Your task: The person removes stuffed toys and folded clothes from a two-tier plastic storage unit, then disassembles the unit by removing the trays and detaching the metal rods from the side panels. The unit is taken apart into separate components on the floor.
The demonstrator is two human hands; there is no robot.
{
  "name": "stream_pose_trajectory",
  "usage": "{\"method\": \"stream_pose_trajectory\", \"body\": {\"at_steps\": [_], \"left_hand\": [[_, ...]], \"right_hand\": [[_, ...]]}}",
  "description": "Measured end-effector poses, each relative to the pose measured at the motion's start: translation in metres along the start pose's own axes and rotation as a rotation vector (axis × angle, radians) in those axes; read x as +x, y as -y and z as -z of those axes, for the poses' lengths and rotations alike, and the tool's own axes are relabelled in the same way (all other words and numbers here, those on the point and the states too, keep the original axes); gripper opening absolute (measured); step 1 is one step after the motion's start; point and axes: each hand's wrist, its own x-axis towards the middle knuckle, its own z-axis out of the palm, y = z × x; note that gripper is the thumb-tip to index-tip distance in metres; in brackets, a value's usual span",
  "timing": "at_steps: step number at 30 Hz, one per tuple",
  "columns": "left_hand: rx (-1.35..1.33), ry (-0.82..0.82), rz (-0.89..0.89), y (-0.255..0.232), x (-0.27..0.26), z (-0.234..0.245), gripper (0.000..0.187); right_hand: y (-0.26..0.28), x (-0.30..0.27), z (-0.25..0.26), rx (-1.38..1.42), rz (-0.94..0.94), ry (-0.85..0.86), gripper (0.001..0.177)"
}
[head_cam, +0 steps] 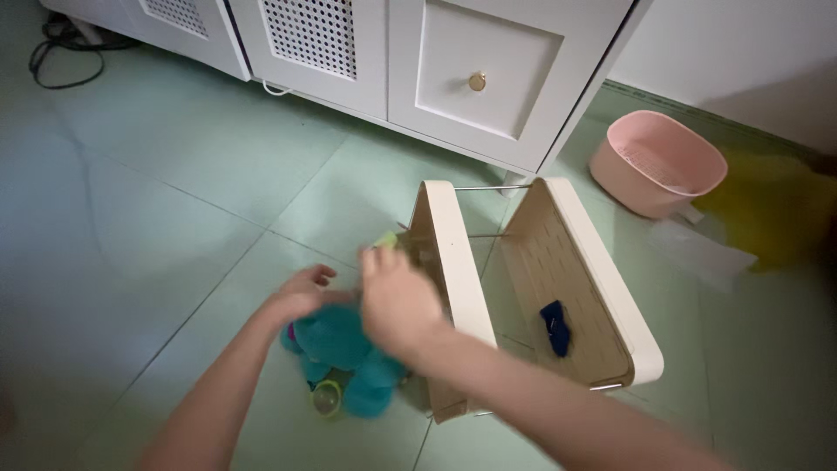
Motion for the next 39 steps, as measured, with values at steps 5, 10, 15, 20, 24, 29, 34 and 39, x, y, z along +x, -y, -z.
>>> {"method": "stream_pose_trajectory", "body": {"at_steps": [5, 10, 15, 20, 24, 29, 34, 39], "left_hand": [[0.563, 0.092, 0.103, -0.029, -0.022, -0.01, 0.084], [0.95, -0.31, -0.185, -0.006, -0.023, 0.007, 0.054], [0.924, -0.317, -0.279, 0.004, -0.009, -0.002, 0.059], [0.692, -0.18, -0.252, -0.004, -0.007, -0.022, 0.066], [0.575, -0.172, -0.339, -0.003, -0.005, -0.031, 0.062], [0.578, -0.121, -0.53, -0.001, 0.005, -0.068, 0.043], [0.521, -0.082, -0.436, -0.035, -0.022, -0.123, 0.06], [0.269, 0.015, -0.599, -0.086, -0.07, -0.16, 0.109]], "right_hand": [[0.023, 0.016, -0.079, 0.155, -0.35, 0.348, 0.056], [0.012, -0.004, -0.159, 0.804, -0.849, 0.246, 0.048], [0.011, -0.035, -0.205, 0.826, -0.953, 0.045, 0.06], [0.006, -0.057, -0.19, 0.857, -0.818, 0.019, 0.083], [0.02, -0.055, -0.13, 0.987, -1.011, 0.242, 0.077], [0.037, -0.079, -0.036, 1.083, -0.509, -0.039, 0.056], [-0.02, -0.061, 0.034, 0.252, -0.126, -0.083, 0.043], [-0.069, -0.077, 0.055, -0.121, -0.185, 0.117, 0.078]]}}
